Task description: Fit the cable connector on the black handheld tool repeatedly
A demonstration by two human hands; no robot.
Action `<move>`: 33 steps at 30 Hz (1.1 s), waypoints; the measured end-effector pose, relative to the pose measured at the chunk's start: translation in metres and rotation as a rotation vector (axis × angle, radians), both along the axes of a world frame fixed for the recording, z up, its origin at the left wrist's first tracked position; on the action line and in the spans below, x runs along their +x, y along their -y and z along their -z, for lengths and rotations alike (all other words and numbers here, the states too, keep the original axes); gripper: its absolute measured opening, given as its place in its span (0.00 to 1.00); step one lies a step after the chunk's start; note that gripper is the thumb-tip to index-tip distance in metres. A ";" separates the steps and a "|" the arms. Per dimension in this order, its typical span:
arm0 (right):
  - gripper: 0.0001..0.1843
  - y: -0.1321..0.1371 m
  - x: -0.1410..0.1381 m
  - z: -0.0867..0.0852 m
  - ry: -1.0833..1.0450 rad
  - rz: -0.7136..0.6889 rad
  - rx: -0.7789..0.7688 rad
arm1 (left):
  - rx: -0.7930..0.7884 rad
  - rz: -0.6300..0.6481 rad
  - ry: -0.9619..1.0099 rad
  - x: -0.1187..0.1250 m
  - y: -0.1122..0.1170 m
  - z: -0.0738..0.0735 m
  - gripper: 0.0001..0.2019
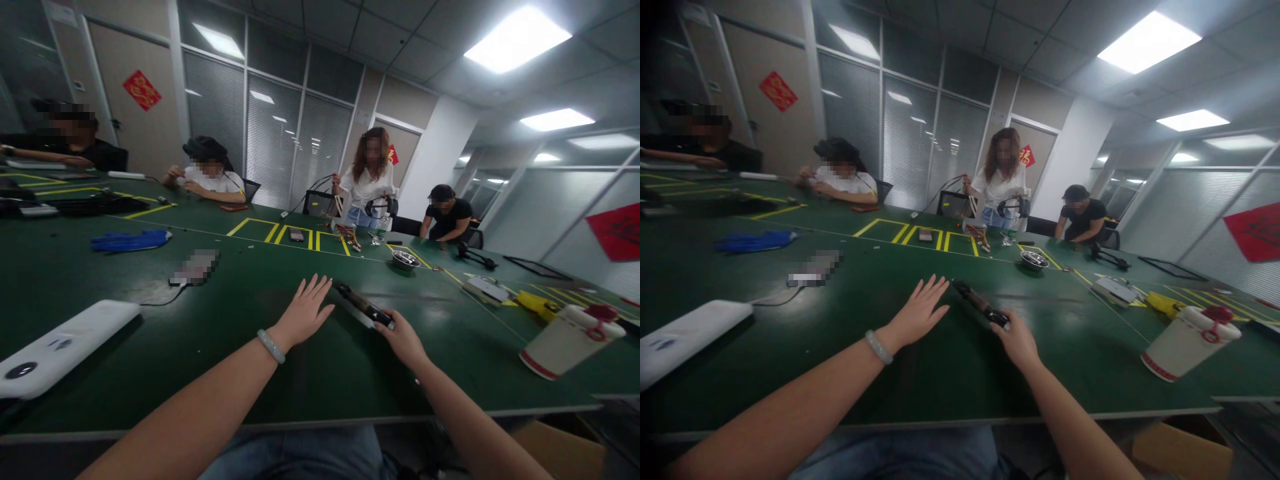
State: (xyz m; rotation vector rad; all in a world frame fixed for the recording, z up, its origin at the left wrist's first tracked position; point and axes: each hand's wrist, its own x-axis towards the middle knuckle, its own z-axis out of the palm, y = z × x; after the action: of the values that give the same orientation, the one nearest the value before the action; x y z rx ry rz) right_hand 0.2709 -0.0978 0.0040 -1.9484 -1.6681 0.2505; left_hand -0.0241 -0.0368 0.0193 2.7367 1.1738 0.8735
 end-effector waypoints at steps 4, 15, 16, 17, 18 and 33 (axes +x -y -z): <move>0.23 -0.002 -0.074 -0.001 0.034 -0.207 0.044 | 0.120 0.041 0.020 0.002 0.014 -0.017 0.27; 0.25 -0.032 -0.159 0.005 0.308 -0.552 0.113 | 0.083 0.175 -0.017 0.003 0.013 -0.013 0.24; 0.25 -0.032 -0.159 0.004 0.341 -0.562 0.086 | 0.073 0.179 -0.013 0.003 0.012 -0.012 0.24; 0.26 -0.031 -0.158 0.003 0.366 -0.569 0.052 | 0.065 0.182 -0.009 0.003 0.011 -0.011 0.24; 0.26 -0.029 -0.157 0.001 0.380 -0.568 0.019 | 0.062 0.187 -0.003 0.003 0.011 -0.010 0.24; 0.28 0.104 -0.036 -0.060 0.337 -0.363 -0.337 | 0.126 0.370 -0.138 0.019 0.016 0.005 0.14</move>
State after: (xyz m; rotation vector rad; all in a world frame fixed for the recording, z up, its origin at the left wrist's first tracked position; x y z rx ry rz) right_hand 0.2348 -0.2015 0.0640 -1.9916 -2.3324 0.3758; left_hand -0.0052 -0.0523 0.0145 3.0136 0.6075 0.7428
